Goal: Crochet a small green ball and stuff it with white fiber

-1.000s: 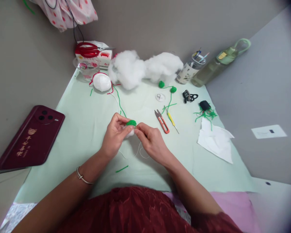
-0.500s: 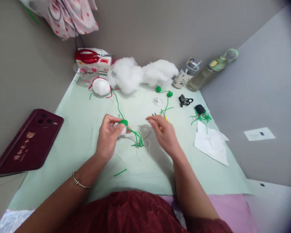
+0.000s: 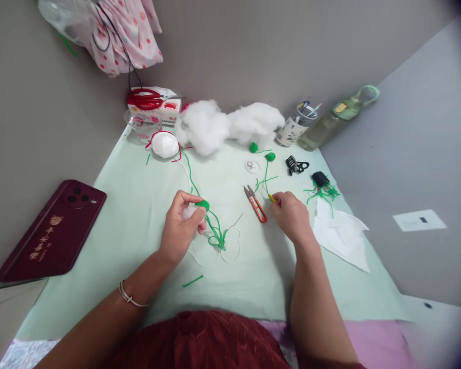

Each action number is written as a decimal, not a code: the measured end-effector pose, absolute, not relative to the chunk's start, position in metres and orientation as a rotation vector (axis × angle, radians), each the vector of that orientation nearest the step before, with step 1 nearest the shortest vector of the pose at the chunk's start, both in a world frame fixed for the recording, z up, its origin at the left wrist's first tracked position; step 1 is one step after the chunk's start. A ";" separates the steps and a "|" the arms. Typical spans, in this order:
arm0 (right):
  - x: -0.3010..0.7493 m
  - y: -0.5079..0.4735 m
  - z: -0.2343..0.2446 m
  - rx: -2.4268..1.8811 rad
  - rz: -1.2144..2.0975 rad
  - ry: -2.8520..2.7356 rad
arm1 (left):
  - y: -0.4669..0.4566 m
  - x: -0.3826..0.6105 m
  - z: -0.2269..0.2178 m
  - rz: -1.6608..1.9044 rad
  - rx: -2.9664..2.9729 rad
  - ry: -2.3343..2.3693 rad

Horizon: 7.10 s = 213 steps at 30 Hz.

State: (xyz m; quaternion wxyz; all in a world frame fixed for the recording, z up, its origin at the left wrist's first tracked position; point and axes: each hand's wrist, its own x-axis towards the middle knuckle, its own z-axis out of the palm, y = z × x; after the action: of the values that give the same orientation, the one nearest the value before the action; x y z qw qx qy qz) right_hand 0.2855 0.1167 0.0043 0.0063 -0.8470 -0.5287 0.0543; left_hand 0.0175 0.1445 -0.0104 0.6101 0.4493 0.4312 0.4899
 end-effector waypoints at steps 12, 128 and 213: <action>0.301 0.079 0.044 -2.945 -0.017 -1.535 | 0.150 0.015 -0.016 1.148 0.965 1.007; 0.171 0.088 0.022 -1.023 1.695 -0.934 | 0.153 0.020 -0.029 1.201 1.079 0.975; 0.169 0.108 -0.006 -1.409 1.239 -1.099 | 0.148 0.024 -0.019 1.037 0.865 0.854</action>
State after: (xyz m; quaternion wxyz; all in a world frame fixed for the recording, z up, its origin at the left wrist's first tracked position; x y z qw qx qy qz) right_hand 0.1690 0.1076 -0.0062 0.4649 -0.5738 -0.4475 0.5044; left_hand 0.0237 0.1477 -0.0188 0.6975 0.3878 0.3832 0.4651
